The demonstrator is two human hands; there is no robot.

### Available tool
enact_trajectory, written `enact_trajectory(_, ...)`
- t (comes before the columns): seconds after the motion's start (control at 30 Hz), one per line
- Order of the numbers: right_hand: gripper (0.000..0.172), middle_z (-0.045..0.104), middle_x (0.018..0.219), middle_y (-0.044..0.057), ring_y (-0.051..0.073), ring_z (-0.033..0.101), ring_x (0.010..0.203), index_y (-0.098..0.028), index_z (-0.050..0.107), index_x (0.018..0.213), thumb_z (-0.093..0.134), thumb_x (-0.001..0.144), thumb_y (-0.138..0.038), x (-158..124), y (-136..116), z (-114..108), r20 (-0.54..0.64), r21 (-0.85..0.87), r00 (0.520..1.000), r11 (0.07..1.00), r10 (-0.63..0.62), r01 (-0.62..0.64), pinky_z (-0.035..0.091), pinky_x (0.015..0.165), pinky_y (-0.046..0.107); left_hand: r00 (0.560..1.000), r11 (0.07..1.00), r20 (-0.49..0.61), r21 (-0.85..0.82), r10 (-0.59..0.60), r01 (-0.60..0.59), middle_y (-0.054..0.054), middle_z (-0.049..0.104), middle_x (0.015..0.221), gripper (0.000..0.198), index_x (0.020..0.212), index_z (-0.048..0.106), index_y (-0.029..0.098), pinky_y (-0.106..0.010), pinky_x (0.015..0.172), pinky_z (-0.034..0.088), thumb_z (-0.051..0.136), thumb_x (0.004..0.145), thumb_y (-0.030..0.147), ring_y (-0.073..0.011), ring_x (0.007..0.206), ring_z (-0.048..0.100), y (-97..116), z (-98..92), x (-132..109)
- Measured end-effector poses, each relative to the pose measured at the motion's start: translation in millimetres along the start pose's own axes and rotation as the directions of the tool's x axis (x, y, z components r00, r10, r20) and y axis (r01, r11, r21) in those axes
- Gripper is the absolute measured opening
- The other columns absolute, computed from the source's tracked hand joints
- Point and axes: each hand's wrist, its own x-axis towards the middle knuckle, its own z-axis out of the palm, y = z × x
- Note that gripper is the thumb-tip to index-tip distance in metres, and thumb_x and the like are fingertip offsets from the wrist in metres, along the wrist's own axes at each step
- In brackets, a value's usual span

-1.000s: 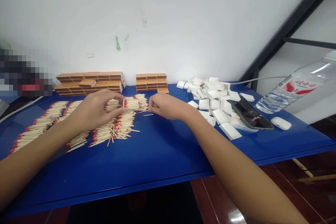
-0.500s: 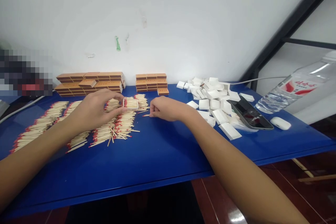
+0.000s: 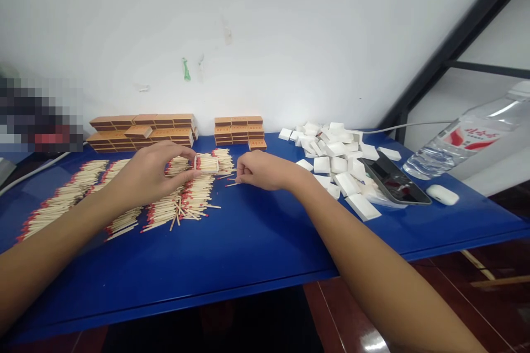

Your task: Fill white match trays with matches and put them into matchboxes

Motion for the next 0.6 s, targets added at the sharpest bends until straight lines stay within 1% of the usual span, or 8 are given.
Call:
enact_trajectory(0.17,0.015,0.068,0.079,0.002,0.014,0.055,0.066,-0.020,0.069,0.087,0.069,0.092,-0.034,-1.6,-5.4,-1.4,0.068,0.019,0.996,0.998,-0.055,0.054,0.036,0.059,0.028,1.000,1.000,0.001,0.014,0.002,-0.002,-0.010,0.075,0.112,0.037,0.110,0.069,0.019,-0.040,0.091,0.050,0.063,0.097,0.053,-0.0282,0.105,0.069,-0.4,-0.1,-0.6)
enact_trajectory(0.23,0.017,0.067,0.079,0.002,0.014,0.055,0.066,-0.020,0.068,0.087,0.070,0.091,-0.036,-1.5,-5.7,-1.4,0.065,0.011,0.996,0.999,-0.054,0.053,0.036,0.059,0.029,1.000,1.000,0.003,0.015,0.002,-0.002,-0.010,0.075,0.112,0.039,0.111,0.069,0.019,-0.040,0.091,0.050,0.063,0.097,0.055,-0.0284,0.106,0.069,0.0,-0.4,-0.3)
enact_trajectory(0.33,0.021,0.067,0.083,0.002,0.015,0.056,0.069,-0.020,0.068,0.094,0.074,0.088,-0.038,-0.4,-4.3,-1.0,0.030,-0.003,0.998,0.999,-0.049,0.049,0.036,0.061,0.029,1.000,1.000,0.002,0.017,0.006,-0.007,-0.010,0.075,0.112,0.041,0.111,0.069,0.018,-0.040,0.091,0.050,0.063,0.097,0.056,-0.0284,0.106,0.068,0.5,-0.2,0.3)
enact_trajectory(0.4,0.020,0.066,0.083,0.002,0.015,0.055,0.068,-0.019,0.069,0.095,0.073,0.089,-0.038,0.6,-3.4,-0.5,0.033,-0.005,0.998,0.999,-0.049,0.049,0.036,0.061,0.029,1.000,1.000,0.003,0.019,0.006,-0.006,-0.010,0.074,0.111,0.041,0.111,0.070,0.018,-0.039,0.090,0.050,0.063,0.097,0.056,-0.0279,0.104,0.069,0.4,0.6,0.1)
enact_trajectory(0.5,0.015,0.066,0.078,0.001,0.014,0.054,0.065,-0.019,0.070,0.089,0.070,0.092,-0.033,1.7,-3.5,0.3,0.062,0.006,0.997,0.999,-0.036,0.036,0.035,0.061,0.029,1.000,1.000,0.005,0.022,0.002,-0.002,-0.010,0.074,0.110,0.040,0.112,0.070,0.018,-0.039,0.088,0.050,0.064,0.097,0.055,-0.0274,0.102,0.069,-0.8,1.9,-0.8)
enact_trajectory(0.6,0.014,0.065,0.076,0.001,0.014,0.052,0.064,-0.018,0.070,0.088,0.069,0.092,-0.031,1.2,-4.7,0.0,0.068,0.007,0.997,1.000,-0.025,0.024,0.034,0.060,0.029,1.000,1.000,0.005,0.022,0.001,-0.001,-0.011,0.074,0.112,0.041,0.114,0.070,0.017,-0.039,0.089,0.050,0.064,0.097,0.055,-0.0278,0.103,0.069,-1.7,2.2,-1.5)
